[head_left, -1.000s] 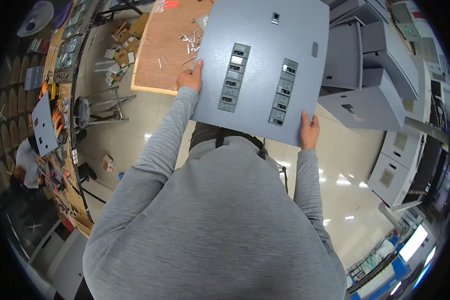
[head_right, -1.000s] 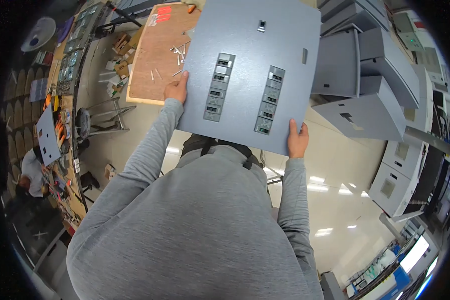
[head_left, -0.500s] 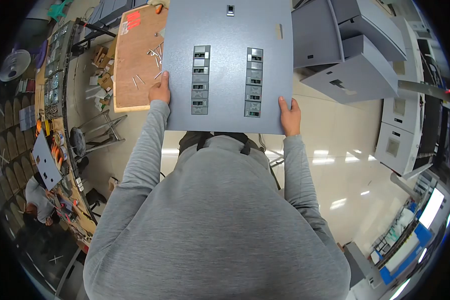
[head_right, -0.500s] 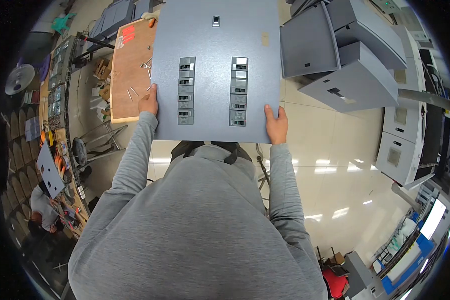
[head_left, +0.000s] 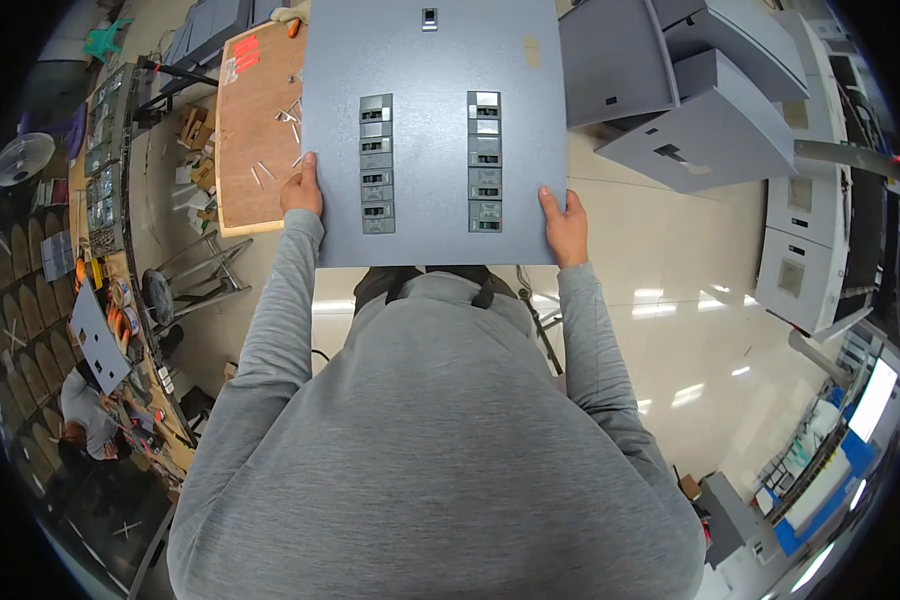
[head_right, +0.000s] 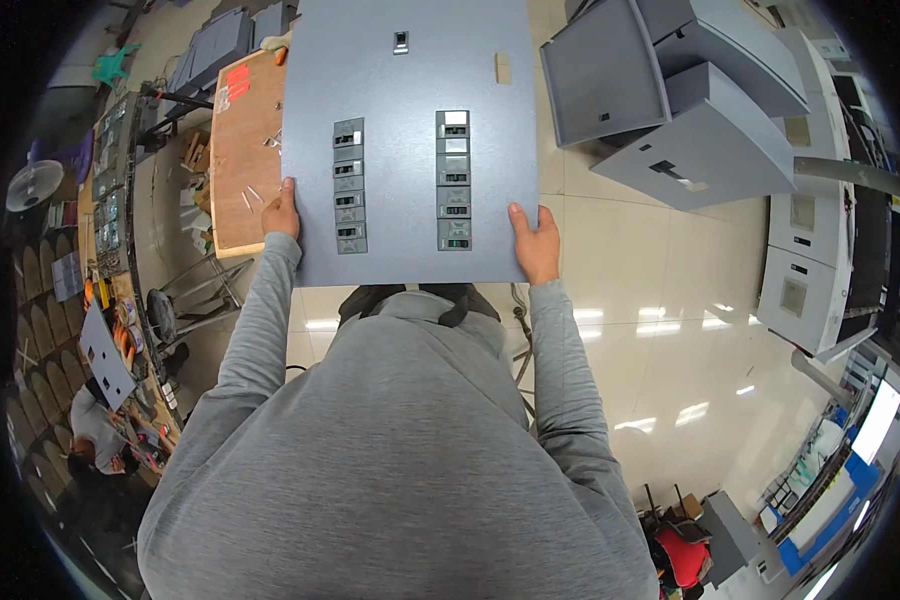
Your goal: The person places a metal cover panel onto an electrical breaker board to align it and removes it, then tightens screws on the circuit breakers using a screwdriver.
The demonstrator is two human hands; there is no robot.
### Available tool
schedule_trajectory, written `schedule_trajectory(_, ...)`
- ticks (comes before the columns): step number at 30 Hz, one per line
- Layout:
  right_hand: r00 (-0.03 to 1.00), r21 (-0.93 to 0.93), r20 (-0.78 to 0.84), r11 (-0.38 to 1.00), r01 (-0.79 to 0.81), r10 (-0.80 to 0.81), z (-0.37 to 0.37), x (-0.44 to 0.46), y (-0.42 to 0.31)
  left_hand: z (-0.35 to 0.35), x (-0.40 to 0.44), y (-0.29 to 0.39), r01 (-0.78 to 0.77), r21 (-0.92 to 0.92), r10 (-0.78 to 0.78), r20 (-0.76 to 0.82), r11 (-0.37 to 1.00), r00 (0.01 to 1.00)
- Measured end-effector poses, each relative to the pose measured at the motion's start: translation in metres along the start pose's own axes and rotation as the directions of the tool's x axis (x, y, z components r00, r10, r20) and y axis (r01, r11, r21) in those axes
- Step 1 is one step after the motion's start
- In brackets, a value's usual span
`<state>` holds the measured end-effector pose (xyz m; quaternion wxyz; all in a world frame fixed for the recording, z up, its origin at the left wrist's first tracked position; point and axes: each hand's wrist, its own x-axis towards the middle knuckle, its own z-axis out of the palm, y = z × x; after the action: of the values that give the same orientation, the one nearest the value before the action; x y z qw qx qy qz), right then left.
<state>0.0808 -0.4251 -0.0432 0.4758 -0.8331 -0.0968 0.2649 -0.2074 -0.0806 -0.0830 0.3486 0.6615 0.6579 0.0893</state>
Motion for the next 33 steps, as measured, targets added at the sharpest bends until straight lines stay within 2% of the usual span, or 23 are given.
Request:
schedule_trajectory(4, 1.0, 0.03, 0.027, 1.0, 0.009, -0.01, 0.004, -0.001, 0.001, -0.005, -0.006, 0.003, -0.039, 0.081, 0.043, -0.047, 0.996, 0.998)
schedule_trajectory(7, 0.997, -0.024, -0.017, 0.997, 0.071, -0.071, 0.006, 0.0, 0.002, -0.006, -0.013, 0.01, 0.006, 0.036, -0.005, -0.044, 0.999, 0.999)
schedule_trajectory(11, 0.999, 0.003, -0.006, 0.999, 0.048, -0.048, 0.007, 0.001, 0.003, -0.003, -0.017, 0.013, 0.032, -0.036, -0.034, -0.082, 0.999, 0.996)
schedule_trajectory(16, 0.999, -0.041, 0.043, 0.999, 0.03, -0.029, 0.003, -0.002, -0.011, -0.01, -0.007, 0.004, 0.023, -0.074, -0.019, 0.049, 0.997, 0.999)
schedule_trajectory(18, 0.998, -0.003, 0.06, 1.0, 0.004, -0.003, 0.003, 0.0, -0.005, -0.01, -0.007, 0.006, 0.021, -0.087, -0.014, 0.079, 0.996, 0.997)
schedule_trajectory(20, 0.999, -0.033, 0.035, 0.999, 0.034, -0.033, 0.003, 0.001, -0.002, -0.009, -0.012, 0.011, 0.052, -0.1, -0.045, 0.07, 0.994, 0.997)
schedule_trajectory(26, 0.994, -0.094, 0.097, 0.995, -0.043, 0.052, -0.003, 0.003, -0.001, -0.013, -0.017, 0.017, 0.095, -0.053, -0.091, 0.088, 0.994, 0.992)
schedule_trajectory(33, 0.998, -0.062, 0.046, 0.997, -0.042, 0.045, 0.0, 0.004, -0.002, -0.013, -0.015, 0.015, 0.084, -0.068, -0.077, 0.1, 0.994, 0.992)
